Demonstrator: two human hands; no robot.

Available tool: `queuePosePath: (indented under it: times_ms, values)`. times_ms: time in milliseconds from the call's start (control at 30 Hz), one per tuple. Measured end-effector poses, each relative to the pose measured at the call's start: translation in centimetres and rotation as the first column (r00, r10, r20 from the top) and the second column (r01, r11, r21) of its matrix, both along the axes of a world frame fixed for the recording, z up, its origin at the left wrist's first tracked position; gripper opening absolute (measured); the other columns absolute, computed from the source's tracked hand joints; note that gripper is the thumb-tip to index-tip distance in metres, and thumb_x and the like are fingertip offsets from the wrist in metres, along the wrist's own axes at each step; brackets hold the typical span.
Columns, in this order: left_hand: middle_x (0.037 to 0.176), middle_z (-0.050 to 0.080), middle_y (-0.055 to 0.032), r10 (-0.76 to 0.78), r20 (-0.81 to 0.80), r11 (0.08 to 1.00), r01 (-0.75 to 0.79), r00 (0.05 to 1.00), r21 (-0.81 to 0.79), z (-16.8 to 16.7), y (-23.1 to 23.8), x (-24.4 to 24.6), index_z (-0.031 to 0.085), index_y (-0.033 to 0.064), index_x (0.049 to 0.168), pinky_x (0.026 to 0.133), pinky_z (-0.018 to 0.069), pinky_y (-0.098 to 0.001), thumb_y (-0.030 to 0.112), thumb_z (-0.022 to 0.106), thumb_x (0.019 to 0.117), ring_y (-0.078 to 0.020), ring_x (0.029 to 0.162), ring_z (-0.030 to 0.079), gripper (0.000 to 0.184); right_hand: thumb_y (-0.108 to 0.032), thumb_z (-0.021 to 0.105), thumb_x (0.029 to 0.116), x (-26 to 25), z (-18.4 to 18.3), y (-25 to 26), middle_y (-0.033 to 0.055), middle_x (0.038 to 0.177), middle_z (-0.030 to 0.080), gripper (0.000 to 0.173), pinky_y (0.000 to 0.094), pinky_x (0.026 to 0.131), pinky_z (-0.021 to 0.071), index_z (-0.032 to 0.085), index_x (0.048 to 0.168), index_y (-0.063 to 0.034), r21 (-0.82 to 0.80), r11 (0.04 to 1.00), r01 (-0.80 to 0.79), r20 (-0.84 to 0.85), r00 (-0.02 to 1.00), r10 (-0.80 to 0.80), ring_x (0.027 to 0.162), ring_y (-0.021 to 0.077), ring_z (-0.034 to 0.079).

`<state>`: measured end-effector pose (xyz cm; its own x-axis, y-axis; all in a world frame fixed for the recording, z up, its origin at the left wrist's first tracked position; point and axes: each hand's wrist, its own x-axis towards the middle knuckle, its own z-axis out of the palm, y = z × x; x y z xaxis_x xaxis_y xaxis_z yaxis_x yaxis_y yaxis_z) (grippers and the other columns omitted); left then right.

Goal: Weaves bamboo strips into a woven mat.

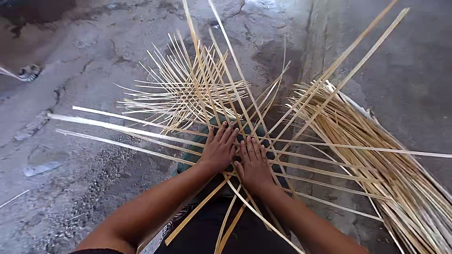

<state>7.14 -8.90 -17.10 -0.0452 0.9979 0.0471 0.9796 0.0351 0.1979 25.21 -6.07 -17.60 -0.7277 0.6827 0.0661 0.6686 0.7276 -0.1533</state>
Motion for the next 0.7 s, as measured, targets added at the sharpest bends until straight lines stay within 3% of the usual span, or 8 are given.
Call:
queuePosePath:
  times_ms: [100, 133, 200, 267, 367, 433, 533, 700]
  values:
    - [0.171, 0.023, 0.0003, 0.067, 0.035, 0.998, -0.067, 0.997, -0.009, 0.3, -1.6, 0.3, 0.031, 0.0246, 0.163, 0.123, 0.0072, -0.0667, 0.032, 0.03, 0.107, -0.0267, 0.159, 0.012, 0.056, -0.049, 0.035, 0.1069, 0.5, 0.7, -0.4, 0.0178, 0.165, 0.033, 0.066, 0.06, 0.125, 0.0183, 0.041, 0.158, -0.007, -0.056, 0.997, -0.058, -0.113, 0.992, 0.051, 0.155, 0.0339, 0.029]
    - [0.171, 0.024, -0.0011, 0.089, 0.045, 0.996, -0.089, 0.995, -0.004, 0.3, -2.2, 0.4, 0.032, 0.0239, 0.163, 0.121, 0.0085, -0.0687, 0.031, 0.031, 0.1065, -0.0292, 0.159, 0.014, 0.057, -0.044, 0.043, 0.1061, 0.7, 1.2, -0.3, 0.0161, 0.162, 0.04, 0.059, 0.06, 0.124, 0.0237, 0.049, 0.154, -0.0091, -0.089, 0.993, -0.076, -0.175, 0.983, 0.059, 0.152, 0.0335, 0.035]
    - [0.17, 0.026, -0.0039, 0.126, 0.061, 0.992, -0.127, 0.99, 0.011, 0.5, -2.9, 0.3, 0.035, 0.0244, 0.161, 0.118, 0.0109, -0.0731, 0.031, 0.036, 0.1046, -0.0356, 0.158, 0.017, 0.057, -0.032, 0.056, 0.1029, 0.8, 2.2, 0.7, 0.0119, 0.143, 0.061, 0.04, 0.0574, 0.111, 0.0436, 0.067, 0.136, -0.0136, -0.086, 0.995, -0.047, -0.316, 0.949, 0.017, 0.134, 0.0318, 0.056]
    - [0.17, 0.023, -0.0095, 0.117, 0.104, 0.993, -0.119, 0.988, 0.019, 1.1, -2.8, 0.2, 0.037, 0.0257, 0.16, 0.116, 0.0081, -0.0768, 0.028, 0.044, 0.1018, -0.0407, 0.157, 0.012, 0.059, -0.022, 0.059, 0.1011, 1.1, 2.7, 2.8, 0.013, 0.124, 0.069, 0.03, 0.0527, 0.097, 0.0535, 0.072, 0.126, -0.0117, -0.088, 0.996, 0.019, -0.39, 0.919, -0.052, 0.116, 0.0323, 0.065]
    - [0.171, 0.02, -0.0077, 0.03, 0.15, 0.996, -0.042, 0.988, 0.078, 1.9, -1.4, 0.2, 0.046, 0.0262, 0.155, 0.116, 0.0039, -0.0779, 0.028, 0.051, 0.1, -0.0385, 0.158, 0.008, 0.055, -0.021, 0.064, 0.0989, 1.0, 2.7, 5.6, 0.0153, 0.117, 0.069, 0.032, 0.0469, 0.088, 0.0586, 0.068, 0.128, -0.007, -0.148, 0.985, 0.09, -0.397, 0.907, -0.142, 0.104, 0.0302, 0.069]
    - [0.171, 0.023, -0.0035, -0.02, 0.156, 0.992, 0.001, 0.988, 0.123, 1.5, -0.3, 0.2, 0.049, 0.0281, 0.153, 0.118, 0.0037, -0.0758, 0.04, 0.046, 0.1032, -0.0347, 0.159, 0.008, 0.051, -0.024, 0.068, 0.0963, 0.5, 2.2, 6.5, 0.0154, 0.113, 0.069, 0.035, 0.0467, 0.083, 0.0592, 0.067, 0.127, -0.006, -0.151, 0.983, 0.101, -0.394, 0.906, -0.154, 0.095, 0.0289, 0.069]
    - [0.173, 0.013, -0.0019, -0.072, 0.085, 0.997, 0.071, 0.994, 0.024, 0.7, 0.5, 0.4, 0.034, 0.0298, 0.161, 0.117, -0.0004, -0.0772, 0.063, 0.034, 0.1037, -0.0329, 0.16, 0.0, 0.066, -0.022, 0.07, 0.0927, -0.1, 1.3, 6.7, 0.0155, 0.109, 0.067, 0.031, 0.0458, 0.077, 0.0592, 0.07, 0.119, -0.0065, -0.141, 0.98, 0.138, -0.401, 0.897, -0.184, 0.09, 0.0287, 0.068]
    - [0.173, 0.014, -0.0019, -0.087, 0.06, 0.996, 0.085, 0.994, 0.034, 0.0, 0.7, 0.3, 0.032, 0.0304, 0.162, 0.118, 0.0002, -0.0754, 0.064, 0.033, 0.1031, -0.0316, 0.16, 0.001, 0.068, -0.02, 0.07, 0.0935, -0.3, 0.1, 6.7, 0.0125, 0.109, 0.067, 0.026, 0.0408, 0.075, 0.0584, 0.071, 0.116, -0.0088, -0.138, 0.977, 0.162, -0.468, 0.859, -0.209, 0.089, 0.024, 0.067]
